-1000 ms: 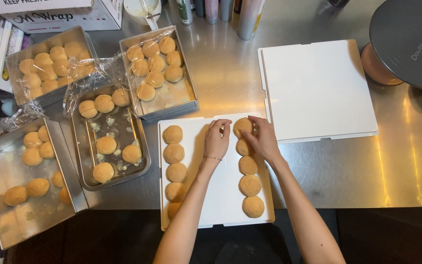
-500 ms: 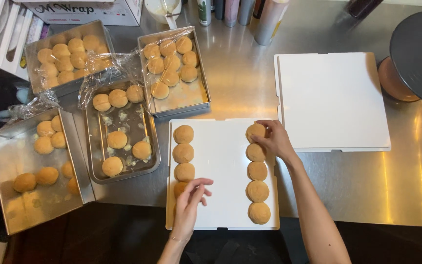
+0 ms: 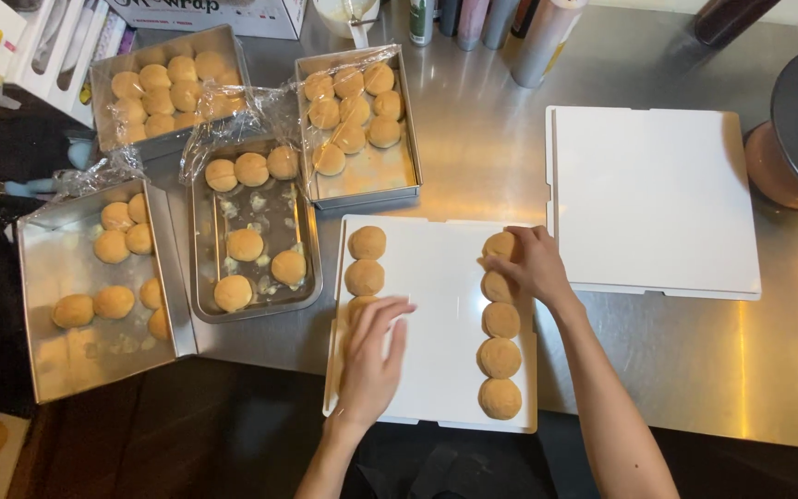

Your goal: Arrange puff pastries into an N-shape on a white display board.

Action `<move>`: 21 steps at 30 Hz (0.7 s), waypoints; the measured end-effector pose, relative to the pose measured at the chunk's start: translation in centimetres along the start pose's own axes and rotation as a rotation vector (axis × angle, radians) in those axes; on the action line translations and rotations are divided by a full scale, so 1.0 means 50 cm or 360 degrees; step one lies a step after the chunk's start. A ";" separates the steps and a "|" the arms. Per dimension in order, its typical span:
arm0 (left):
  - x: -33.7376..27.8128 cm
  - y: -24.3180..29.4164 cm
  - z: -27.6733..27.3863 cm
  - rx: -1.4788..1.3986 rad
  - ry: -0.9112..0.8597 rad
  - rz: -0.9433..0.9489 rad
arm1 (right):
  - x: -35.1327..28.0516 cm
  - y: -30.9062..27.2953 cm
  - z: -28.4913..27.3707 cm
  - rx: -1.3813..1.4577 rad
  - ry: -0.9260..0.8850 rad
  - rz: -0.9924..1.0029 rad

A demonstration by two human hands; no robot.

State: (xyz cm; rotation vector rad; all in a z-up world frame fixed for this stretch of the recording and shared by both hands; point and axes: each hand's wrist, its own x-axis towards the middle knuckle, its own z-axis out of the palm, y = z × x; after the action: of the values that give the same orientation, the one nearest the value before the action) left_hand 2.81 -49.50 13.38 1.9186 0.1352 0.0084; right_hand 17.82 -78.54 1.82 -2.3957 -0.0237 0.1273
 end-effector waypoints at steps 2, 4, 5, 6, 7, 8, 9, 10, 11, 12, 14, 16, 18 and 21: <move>0.064 0.004 0.070 0.0458 -0.0184 0.0452 | -0.002 -0.016 -0.001 -0.0192 0.0029 -0.0100; 0.125 -0.077 0.148 0.0587 -0.0182 0.0558 | -0.001 0.000 0.004 -0.0008 0.0063 -0.0027; 0.156 -0.119 0.188 0.0721 -0.0176 0.0659 | 0.001 0.009 0.006 0.0179 0.0092 0.0043; 0.170 -0.142 0.207 0.0717 -0.0178 0.0657 | -0.002 0.018 0.005 0.0176 0.0091 0.0046; 0.184 -0.166 0.227 0.0899 -0.0154 0.0756 | -0.005 0.029 0.004 0.0520 0.0102 0.0187; 0.197 -0.190 0.247 0.1080 -0.0136 0.0856 | -0.010 0.041 0.002 0.0865 0.0114 0.0335; 0.198 -0.186 0.250 0.1076 -0.0144 0.0855 | -0.015 0.043 -0.004 0.0863 0.0116 0.0343; 0.199 -0.182 0.251 0.1258 -0.0161 0.0913 | -0.021 0.046 -0.007 0.1143 0.0122 0.0450; 0.200 -0.178 0.253 0.1440 -0.0178 0.0971 | -0.028 0.048 -0.012 0.1424 0.0130 0.0556; 0.202 -0.179 0.256 0.1439 -0.0192 0.0978 | -0.032 0.051 -0.013 0.1428 0.0140 0.0566; 0.206 -0.178 0.262 0.1481 -0.0271 0.0953 | -0.041 0.057 -0.019 0.1650 0.0167 0.0625; 0.210 -0.181 0.264 0.1435 -0.0315 0.0937 | -0.047 0.066 -0.021 0.1673 0.0197 0.0618; 0.212 -0.183 0.262 0.1391 -0.0352 0.0917 | -0.052 0.065 -0.022 0.1695 0.0221 0.0607; 0.213 -0.183 0.260 0.1613 -0.0403 0.0960 | -0.055 0.053 -0.027 0.1705 0.0244 0.0570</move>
State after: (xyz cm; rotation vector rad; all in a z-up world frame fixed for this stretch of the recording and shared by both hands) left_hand 13.48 -57.50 -0.31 2.8689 -0.7478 0.1199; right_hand 15.18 -81.54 1.26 -1.3118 0.4367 0.0874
